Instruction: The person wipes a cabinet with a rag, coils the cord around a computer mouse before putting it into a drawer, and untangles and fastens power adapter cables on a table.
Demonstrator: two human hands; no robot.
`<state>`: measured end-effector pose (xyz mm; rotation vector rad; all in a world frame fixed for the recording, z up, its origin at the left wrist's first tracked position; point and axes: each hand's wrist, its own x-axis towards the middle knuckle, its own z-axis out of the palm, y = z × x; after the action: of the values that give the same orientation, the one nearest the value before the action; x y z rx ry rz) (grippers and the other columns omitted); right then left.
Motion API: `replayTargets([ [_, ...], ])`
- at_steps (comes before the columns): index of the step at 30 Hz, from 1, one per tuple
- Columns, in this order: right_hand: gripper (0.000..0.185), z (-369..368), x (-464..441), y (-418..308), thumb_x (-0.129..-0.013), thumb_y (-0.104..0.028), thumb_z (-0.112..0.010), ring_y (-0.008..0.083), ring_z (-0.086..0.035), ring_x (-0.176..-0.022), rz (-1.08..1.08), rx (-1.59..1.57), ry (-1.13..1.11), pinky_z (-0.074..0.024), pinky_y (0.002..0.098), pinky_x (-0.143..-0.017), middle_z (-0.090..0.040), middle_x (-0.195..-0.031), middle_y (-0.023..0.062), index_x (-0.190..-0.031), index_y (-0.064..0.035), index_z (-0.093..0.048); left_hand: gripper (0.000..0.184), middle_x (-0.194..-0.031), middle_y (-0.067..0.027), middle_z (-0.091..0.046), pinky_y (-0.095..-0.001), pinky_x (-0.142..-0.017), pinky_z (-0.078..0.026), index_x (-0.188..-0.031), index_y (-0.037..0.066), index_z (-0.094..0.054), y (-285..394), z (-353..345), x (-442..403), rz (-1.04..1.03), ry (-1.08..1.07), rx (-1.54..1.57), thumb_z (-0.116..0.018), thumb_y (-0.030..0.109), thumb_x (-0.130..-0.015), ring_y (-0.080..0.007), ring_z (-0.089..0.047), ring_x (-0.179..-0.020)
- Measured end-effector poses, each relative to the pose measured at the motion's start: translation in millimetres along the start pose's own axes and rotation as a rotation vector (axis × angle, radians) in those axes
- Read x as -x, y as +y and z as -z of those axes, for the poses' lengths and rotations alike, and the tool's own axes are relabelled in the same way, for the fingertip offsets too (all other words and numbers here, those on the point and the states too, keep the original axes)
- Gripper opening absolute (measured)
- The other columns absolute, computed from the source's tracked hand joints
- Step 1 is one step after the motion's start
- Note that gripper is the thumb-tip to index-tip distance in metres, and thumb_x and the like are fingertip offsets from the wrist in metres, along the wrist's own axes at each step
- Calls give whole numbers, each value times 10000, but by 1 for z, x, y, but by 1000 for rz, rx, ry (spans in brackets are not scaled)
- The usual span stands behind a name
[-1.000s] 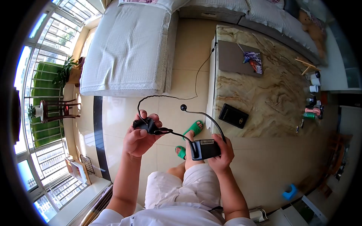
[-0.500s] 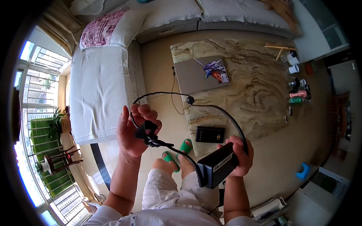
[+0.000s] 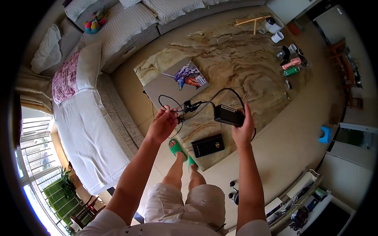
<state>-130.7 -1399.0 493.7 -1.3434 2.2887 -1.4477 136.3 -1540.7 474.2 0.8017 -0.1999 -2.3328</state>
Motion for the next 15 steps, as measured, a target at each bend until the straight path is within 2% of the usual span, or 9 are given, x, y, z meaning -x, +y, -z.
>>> replayTargets([
  [2, 694, -12, -14, 23, -674, 132, -607, 294, -599, -978, 111, 288, -184, -474, 362, -874, -606, -1051, 151, -1327, -43, -451, 78, -1004, -57, -632, -293, -741, -497, -1009, 136, -577, -2, 20, -29, 58, 105, -45, -549, 168, -944, -150, -594, -841],
  [4, 708, -17, -22, 25, -637, 129, -603, 332, -586, -976, 91, 298, -218, -468, 389, -864, -605, -1043, 156, -1307, -64, -478, 93, -960, -57, -648, -284, -687, -505, -972, 119, -587, -3, 34, -45, 115, 216, -99, -574, 203, -934, -147, -605, -791],
  [6, 736, -19, -24, 29, -604, 113, -658, 327, -577, -919, 240, 391, -246, -465, 414, -806, -608, -1028, 124, -1289, -93, -481, 188, -799, -35, -656, -275, -562, -484, -887, 96, -601, 3, 42, -55, 331, 401, -742, -642, 279, -891, -146, -595, -632],
  [7, 736, -18, -24, 31, -604, 113, -658, 327, -577, -919, 231, 396, -251, -465, 414, -806, -608, -1028, 124, -1289, -93, -481, 284, -662, -24, -629, -294, -473, -439, -850, 73, -605, 2, 38, -56, 200, 453, -943, -697, 342, -838, -146, -545, -498],
  [8, 749, -18, -27, 33, -589, 115, -666, 327, -572, -926, 263, 422, -279, -462, 417, -805, -604, -1045, 121, -1283, -97, -482, 284, -662, -24, -629, -294, -473, -439, -850, 73, -605, 1, 33, -56, 201, 453, -942, -697, 342, -838, -146, -545, -498],
  [10, 761, -19, -34, 36, -573, 118, -674, 327, -567, -934, 291, 445, -309, -459, 420, -804, -600, -1062, 117, -1277, -101, -482, 272, -779, -64, -647, -307, -542, -453, -893, 61, -615, 3, 12, -48, -301, 483, -1582, -707, 306, -818, -172, -592, -627],
  [11, 785, -19, -36, 39, -561, 117, -682, 325, -566, -936, 319, 438, -327, -457, 422, -806, -598, -1073, 116, -1284, -105, -474, 298, -913, -93, -637, -343, -724, -452, -948, 64, -631, 0, 9, -51, -743, 302, -1646, -734, 282, -773, -196, -606, -806],
  [12, 808, -18, -36, 43, -548, 116, -691, 323, -565, -939, 345, 431, -347, -454, 423, -809, -595, -1085, 115, -1292, -108, -467, 298, -913, -93, -637, -343, -724, -452, -948, 64, -631, -1, -6, -52, -733, 301, -1650, -734, 282, -773, -196, -606, -806],
  [15, 833, -17, -36, 56, -532, 114, -700, 322, -565, -943, 317, 404, -406, -452, 425, -820, -592, -1097, 115, -1297, -106, -458, 306, -998, -89, -615, -377, -904, -372, -1022, 92, -645, -8, -35, -67, -1012, 49, -1960, -731, 233, -764, -217, -577, -951],
])
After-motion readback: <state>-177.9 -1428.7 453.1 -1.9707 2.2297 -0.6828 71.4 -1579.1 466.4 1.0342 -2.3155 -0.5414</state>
